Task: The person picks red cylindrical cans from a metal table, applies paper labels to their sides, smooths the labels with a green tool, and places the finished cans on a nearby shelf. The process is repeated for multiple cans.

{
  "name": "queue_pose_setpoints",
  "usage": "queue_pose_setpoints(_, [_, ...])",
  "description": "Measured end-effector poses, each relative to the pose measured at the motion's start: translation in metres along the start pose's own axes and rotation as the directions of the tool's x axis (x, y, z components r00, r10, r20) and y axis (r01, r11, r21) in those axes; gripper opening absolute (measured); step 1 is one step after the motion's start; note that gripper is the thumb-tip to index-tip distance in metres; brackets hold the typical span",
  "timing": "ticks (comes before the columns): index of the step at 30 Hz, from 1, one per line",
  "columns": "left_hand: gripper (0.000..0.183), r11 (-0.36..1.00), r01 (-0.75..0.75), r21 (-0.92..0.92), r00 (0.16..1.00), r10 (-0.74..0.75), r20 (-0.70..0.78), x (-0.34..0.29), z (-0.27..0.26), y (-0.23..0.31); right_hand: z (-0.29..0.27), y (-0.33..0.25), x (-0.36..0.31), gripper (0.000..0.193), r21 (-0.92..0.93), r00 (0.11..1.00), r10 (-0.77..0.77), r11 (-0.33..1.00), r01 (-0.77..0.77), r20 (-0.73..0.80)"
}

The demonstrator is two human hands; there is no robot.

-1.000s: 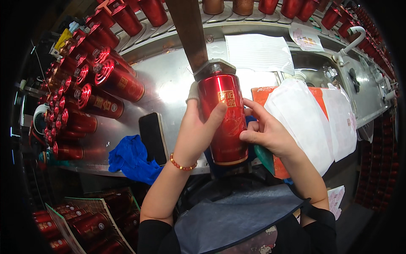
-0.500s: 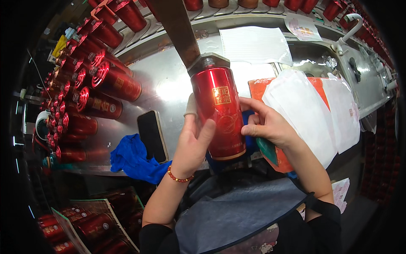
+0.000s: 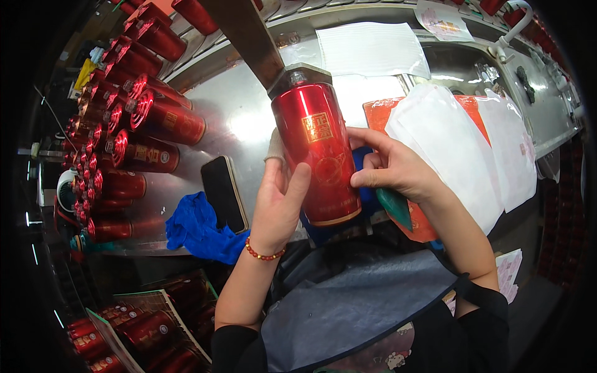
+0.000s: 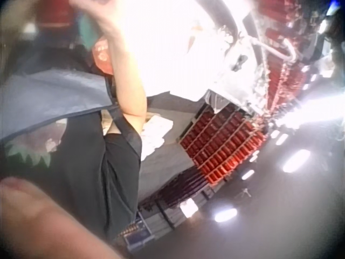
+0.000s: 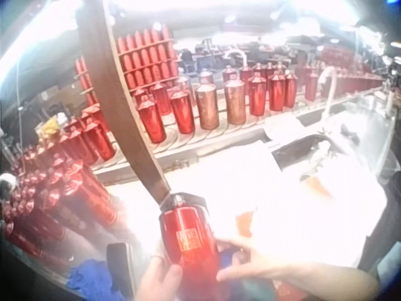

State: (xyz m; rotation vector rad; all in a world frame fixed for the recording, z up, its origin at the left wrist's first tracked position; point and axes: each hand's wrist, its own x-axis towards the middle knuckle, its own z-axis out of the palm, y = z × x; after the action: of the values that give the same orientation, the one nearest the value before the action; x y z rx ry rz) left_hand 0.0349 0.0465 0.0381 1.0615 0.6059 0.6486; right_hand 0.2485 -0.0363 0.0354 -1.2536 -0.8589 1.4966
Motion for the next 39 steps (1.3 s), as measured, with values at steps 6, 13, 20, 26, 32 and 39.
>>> queue_pose_setpoints(6, [0.068,1.000,0.012,-0.005,1.000,-0.012,0.001,0.000,0.000,0.002,0.004,-0.005,-0.003,0.091,-0.086,1.000,-0.016,0.996,0.016,0.002])
queue_pose_setpoints(13, [0.065,0.999,0.033,-0.032,0.999,-0.033,-0.014,-0.001,-0.004,-0.002,-0.003,0.000,0.003,0.079,-0.037,1.000,0.014,0.999,-0.015,-0.015])
queue_pose_setpoints(20, [0.063,0.999,0.018,-0.028,1.000,-0.018,-0.010,-0.002,-0.003,-0.002,-0.002,-0.002,0.003,0.075,-0.079,1.000,0.009,0.997,-0.011,-0.017])
queue_pose_setpoints(26, [0.061,1.000,-0.003,0.017,0.999,0.004,-0.051,0.013,0.003,0.017,-0.002,0.004,0.003,0.087,-0.074,0.999,-0.036,0.997,0.034,-0.026])
queue_pose_setpoints(32, [0.059,0.988,-0.032,0.151,0.992,0.049,-0.114,0.027,0.014,0.021,0.006,0.000,0.000,0.084,-0.021,0.999,-0.024,1.000,0.023,-0.035])
queue_pose_setpoints(39, [0.062,0.990,0.004,0.139,0.992,0.014,-0.128,0.027,0.014,0.021,0.004,0.002,0.002,0.082,-0.037,0.999,-0.023,0.999,0.022,-0.028])
